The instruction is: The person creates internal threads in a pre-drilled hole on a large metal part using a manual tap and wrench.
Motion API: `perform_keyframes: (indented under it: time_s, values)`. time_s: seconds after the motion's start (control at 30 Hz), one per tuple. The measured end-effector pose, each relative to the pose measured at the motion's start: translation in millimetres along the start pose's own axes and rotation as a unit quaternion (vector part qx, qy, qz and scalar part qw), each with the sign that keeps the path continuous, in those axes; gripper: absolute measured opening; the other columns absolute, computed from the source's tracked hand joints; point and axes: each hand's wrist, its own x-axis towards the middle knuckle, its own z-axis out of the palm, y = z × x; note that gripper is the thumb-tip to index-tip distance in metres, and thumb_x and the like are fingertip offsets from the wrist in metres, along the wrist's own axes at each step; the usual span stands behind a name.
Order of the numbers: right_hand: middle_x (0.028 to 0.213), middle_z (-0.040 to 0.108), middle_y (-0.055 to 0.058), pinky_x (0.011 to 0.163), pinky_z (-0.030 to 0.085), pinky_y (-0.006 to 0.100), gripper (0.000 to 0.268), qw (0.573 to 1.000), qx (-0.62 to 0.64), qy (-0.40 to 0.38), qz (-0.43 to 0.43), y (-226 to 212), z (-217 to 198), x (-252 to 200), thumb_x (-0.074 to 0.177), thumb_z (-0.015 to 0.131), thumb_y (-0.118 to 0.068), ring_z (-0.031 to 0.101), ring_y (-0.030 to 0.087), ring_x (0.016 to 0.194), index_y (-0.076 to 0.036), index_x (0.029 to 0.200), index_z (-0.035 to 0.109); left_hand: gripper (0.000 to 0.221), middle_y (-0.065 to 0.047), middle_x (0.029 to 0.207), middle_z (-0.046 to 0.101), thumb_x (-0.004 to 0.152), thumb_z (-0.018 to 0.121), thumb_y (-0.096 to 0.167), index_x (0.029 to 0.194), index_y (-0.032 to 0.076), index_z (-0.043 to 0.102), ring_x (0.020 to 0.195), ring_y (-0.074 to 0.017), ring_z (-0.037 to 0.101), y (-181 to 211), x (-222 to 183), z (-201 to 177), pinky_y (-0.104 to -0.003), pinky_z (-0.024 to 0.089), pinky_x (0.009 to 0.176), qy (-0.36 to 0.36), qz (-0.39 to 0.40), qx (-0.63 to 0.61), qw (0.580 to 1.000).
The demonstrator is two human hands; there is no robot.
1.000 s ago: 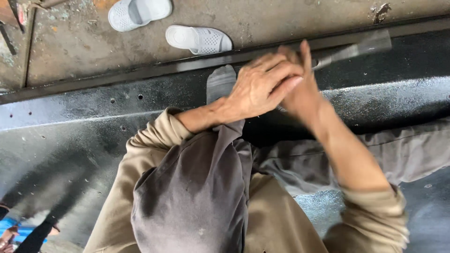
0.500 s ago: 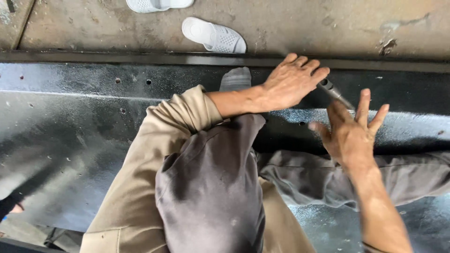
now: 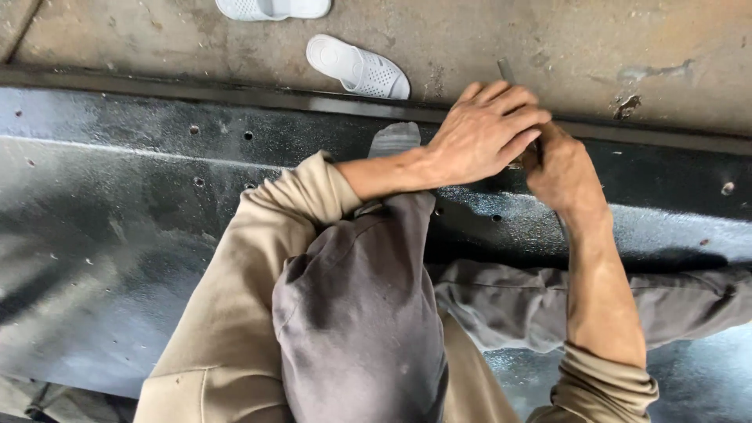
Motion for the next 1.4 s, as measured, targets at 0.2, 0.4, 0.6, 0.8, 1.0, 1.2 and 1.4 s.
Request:
perform_keyframes:
  time_s: [0.2, 0.4, 0.6, 0.8, 1.0, 1.2, 1.4]
  values:
    - [0.119, 0.067, 0.032, 0.091, 0.055, 0.053, 0.029, 0.997, -0.079, -0.025, -0.004, 6, 4, 1, 0.098, 0.065, -0.010, 0.067, 0.050, 0.105, 0.005, 0.123, 0.062, 0.037, -0.005, 0.126, 0.063, 0.102, 0.057, 0.040, 0.124, 0.013, 0.069, 0.126, -0.0271, 0.054, -16, 23, 17, -0.050, 0.039, 0.108, -0.118, 0.026, 0.112, 0.986]
    - [0.108, 0.067, 0.034, 0.086, 0.053, 0.056, 0.055, 0.979, -0.106, -0.071, 0.157, -4, -2, 4, 0.092, 0.072, -0.019, 0.065, 0.052, 0.102, -0.004, 0.142, 0.054, 0.046, -0.009, 0.147, 0.052, 0.098, 0.059, 0.034, 0.137, 0.010, 0.060, 0.133, -0.0322, 0.044, -60, 21, 39, -0.062, 0.027, 0.112, -0.192, -0.010, 0.095, 0.977]
    - [0.102, 0.072, 0.024, 0.085, 0.054, 0.055, 0.042, 0.988, -0.100, -0.103, 0.051, -4, -13, 14, 0.087, 0.068, -0.010, 0.068, 0.046, 0.099, -0.010, 0.129, 0.064, 0.050, -0.014, 0.145, 0.051, 0.092, 0.068, 0.031, 0.137, 0.011, 0.060, 0.144, -0.0367, 0.038, -50, 7, 23, -0.065, 0.025, 0.116, -0.151, 0.017, 0.114, 0.982]
    - [0.090, 0.073, 0.023, 0.079, 0.056, 0.053, 0.032, 0.950, -0.215, -0.218, 0.060, -20, -1, 16, 0.081, 0.076, -0.016, 0.071, 0.044, 0.089, -0.008, 0.110, 0.066, 0.049, -0.018, 0.135, 0.062, 0.102, 0.060, 0.037, 0.142, 0.009, 0.056, 0.131, -0.0345, 0.058, -31, -27, -1, -0.056, 0.035, 0.121, -0.367, -0.084, 0.034, 0.926]
    - [0.082, 0.070, 0.022, 0.070, 0.056, 0.050, 0.020, 0.976, -0.169, -0.107, 0.086, 26, 2, -29, 0.085, 0.075, -0.015, 0.070, 0.041, 0.077, -0.005, 0.098, 0.065, 0.039, -0.015, 0.134, 0.063, 0.095, 0.066, 0.035, 0.125, 0.010, 0.067, 0.128, -0.0369, 0.061, -48, -80, 0, -0.051, 0.046, 0.109, 0.000, 0.200, -0.005, 0.980]
    - [0.081, 0.071, 0.018, 0.060, 0.057, 0.037, 0.017, 0.970, -0.023, 0.066, 0.235, 18, -29, -99, 0.099, 0.074, -0.014, 0.072, 0.027, 0.068, 0.001, 0.099, 0.066, 0.029, -0.013, 0.118, 0.069, 0.106, 0.064, 0.034, 0.121, 0.011, 0.073, 0.111, -0.0310, 0.067, -116, -122, -89, -0.044, 0.057, 0.095, -0.034, -0.089, 0.018, 0.995]
    - [0.084, 0.074, 0.008, 0.057, 0.059, 0.028, 0.010, 0.919, 0.180, 0.106, 0.334, -7, 2, -115, 0.093, 0.066, -0.002, 0.073, 0.014, 0.068, 0.004, 0.101, 0.067, 0.052, -0.020, 0.136, 0.062, 0.108, 0.060, 0.045, 0.137, 0.002, 0.062, 0.128, -0.0388, 0.058, -201, -206, -161, -0.051, 0.043, 0.112, -0.056, -0.088, 0.166, 0.981]
